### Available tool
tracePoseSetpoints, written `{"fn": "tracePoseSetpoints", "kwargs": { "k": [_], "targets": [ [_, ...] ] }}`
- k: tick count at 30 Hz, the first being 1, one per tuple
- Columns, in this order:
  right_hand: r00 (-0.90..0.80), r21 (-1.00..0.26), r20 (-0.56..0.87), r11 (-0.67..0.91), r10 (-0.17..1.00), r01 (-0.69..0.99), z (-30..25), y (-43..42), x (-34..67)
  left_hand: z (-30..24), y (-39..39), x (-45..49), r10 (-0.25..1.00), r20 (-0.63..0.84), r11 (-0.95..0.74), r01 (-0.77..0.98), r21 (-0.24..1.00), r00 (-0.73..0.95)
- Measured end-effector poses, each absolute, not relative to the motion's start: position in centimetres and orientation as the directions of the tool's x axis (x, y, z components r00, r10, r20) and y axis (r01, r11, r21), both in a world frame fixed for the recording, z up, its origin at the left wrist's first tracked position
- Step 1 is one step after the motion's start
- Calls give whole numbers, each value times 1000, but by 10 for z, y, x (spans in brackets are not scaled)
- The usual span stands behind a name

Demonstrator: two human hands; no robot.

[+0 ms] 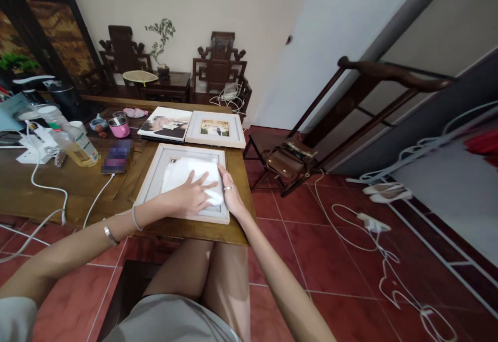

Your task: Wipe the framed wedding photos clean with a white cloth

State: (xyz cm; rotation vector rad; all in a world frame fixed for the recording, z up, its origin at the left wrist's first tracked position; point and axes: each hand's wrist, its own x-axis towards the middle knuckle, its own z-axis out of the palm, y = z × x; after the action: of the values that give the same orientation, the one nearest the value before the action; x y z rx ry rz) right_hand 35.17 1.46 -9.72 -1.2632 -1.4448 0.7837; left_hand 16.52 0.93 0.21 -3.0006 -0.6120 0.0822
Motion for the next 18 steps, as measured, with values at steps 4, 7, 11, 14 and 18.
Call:
{"fn": "tracePoseSetpoints", "kwargs": {
  "k": [4, 7, 11, 14, 18],
  "targets": [
    [62, -895, 279, 237, 958, 378, -91, 10, 350, 14, -21, 151, 290, -24, -953, 287, -95, 957],
    [-11, -848, 311, 283, 950, 449, -92, 11, 352, 15, -25, 140, 328, -41, -941, 322, -105, 944],
    [-107, -795, 347, 352, 932, 493, -96, 13, 358, 6, 6, 129, 518, -171, -853, 494, -166, 838],
    [-140, -778, 365, 384, 921, 497, -98, 14, 360, 3, 45, 130, 612, -127, -788, 589, -179, 781],
    [-171, -757, 402, 431, 900, 491, -100, 14, 361, 2, 89, 156, 567, 85, -816, 573, -74, 819]
  ]
}}
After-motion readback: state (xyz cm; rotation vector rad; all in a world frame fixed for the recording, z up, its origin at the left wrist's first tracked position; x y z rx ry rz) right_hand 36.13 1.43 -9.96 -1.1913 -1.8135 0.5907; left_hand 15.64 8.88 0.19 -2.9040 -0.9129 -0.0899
